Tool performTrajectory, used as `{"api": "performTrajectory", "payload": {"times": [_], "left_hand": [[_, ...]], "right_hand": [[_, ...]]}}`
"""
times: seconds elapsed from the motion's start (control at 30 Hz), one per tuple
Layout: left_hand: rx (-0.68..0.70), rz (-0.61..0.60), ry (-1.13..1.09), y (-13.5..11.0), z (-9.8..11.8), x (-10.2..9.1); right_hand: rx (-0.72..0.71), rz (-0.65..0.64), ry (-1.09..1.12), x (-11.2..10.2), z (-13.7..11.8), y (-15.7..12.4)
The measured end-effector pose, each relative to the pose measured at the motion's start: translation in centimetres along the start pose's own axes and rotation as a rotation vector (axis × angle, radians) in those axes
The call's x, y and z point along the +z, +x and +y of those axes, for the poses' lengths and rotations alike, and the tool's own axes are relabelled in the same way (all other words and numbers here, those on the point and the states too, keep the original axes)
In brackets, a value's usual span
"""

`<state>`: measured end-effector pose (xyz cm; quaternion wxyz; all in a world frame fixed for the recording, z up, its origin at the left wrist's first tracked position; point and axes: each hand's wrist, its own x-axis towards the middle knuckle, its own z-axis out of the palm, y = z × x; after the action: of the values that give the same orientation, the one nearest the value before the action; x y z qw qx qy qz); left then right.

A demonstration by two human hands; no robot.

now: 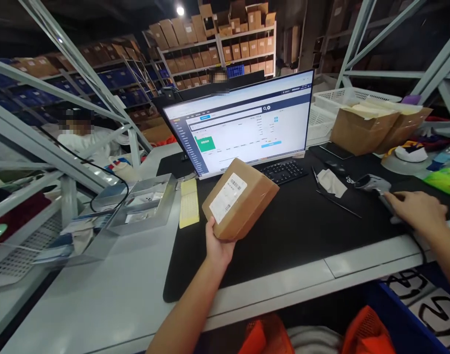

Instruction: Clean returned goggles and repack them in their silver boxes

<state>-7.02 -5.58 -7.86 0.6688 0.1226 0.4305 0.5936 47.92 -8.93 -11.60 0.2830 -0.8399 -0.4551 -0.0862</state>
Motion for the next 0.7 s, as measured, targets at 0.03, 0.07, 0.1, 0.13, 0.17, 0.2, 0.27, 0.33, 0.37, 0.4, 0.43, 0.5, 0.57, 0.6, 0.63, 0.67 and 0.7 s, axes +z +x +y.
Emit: {"api": "performTrajectory", "payload": {"times": [0.03, 0.07, 0.1, 0.13, 0.17, 0.2, 0.27, 0.33, 0.37, 0.4, 0.43, 0.5, 0.57, 0.6, 0.63, 0.67, 0.7], "left_hand": [[-0.012, -0.023, -0.01, -0.3, -0.2, -0.1], [-0.018, -0.048, -0.016, -0.5, -0.5, -0.2], [-0.021, -0.075, -0.014, -0.6, -0.9, -0.3], [-0.02, -0.106, -0.006, -0.7, -1.4, -0.5], [-0.014, -0.137, 0.007, -0.8, -1.9, -0.6], [0.001, -0.165, 0.02, -0.8, -2.5, -0.8], [0.069, -0.23, 0.042, -0.9, -3.9, -1.2], [0.146, -0.303, 0.073, -0.9, -5.3, -1.5], [0.169, -0.337, 0.097, -0.8, -5.9, -1.7], [0.18, -0.369, 0.125, -0.7, -6.3, -2.0], [0.19, -0.398, 0.153, -0.5, -6.6, -2.2], [0.245, -0.446, 0.196, -0.2, -6.7, -2.5], [0.334, -0.48, 0.238, 0.2, -5.9, -2.7], [0.381, -0.485, 0.266, 0.4, -5.3, -2.8], [0.419, -0.486, 0.302, 0.5, -4.6, -2.8], [0.438, -0.493, 0.342, 0.6, -3.9, -2.9], [0.442, -0.505, 0.374, 0.7, -3.2, -2.9]], "right_hand": [[0.042, 0.057, -0.04, 0.0, -1.8, -1.5], [0.03, 0.023, 0.043, 0.0, -4.4, -3.5], [-0.026, -0.103, 0.228, 0.1, -7.5, -5.6], [-0.09, -0.313, 0.46, 0.3, -11.0, -8.0], [-0.135, -0.531, 0.693, 0.7, -14.7, -10.4], [-0.159, -0.756, 0.904, 1.1, -18.1, -12.6], [-0.172, -1.111, 1.197, 2.0, -24.0, -16.4], [-0.087, -1.189, 1.422, 2.7, -27.6, -18.6], [-0.041, -1.156, 1.505, 3.0, -28.7, -19.0], [-0.003, -1.095, 1.572, 3.2, -29.3, -19.1], [0.023, -1.033, 1.621, 3.5, -29.5, -18.9], [0.046, -0.957, 1.684, 3.9, -29.1, -17.9], [0.088, -0.95, 1.711, 4.4, -28.3, -16.7], [0.113, -0.964, 1.709, 4.6, -27.9, -16.3], [0.132, -0.987, 1.694, 4.8, -27.5, -16.0], [0.141, -1.02, 1.67, 5.0, -27.3, -15.9], [0.142, -1.058, 1.64, 5.2, -27.1, -15.9]]}}
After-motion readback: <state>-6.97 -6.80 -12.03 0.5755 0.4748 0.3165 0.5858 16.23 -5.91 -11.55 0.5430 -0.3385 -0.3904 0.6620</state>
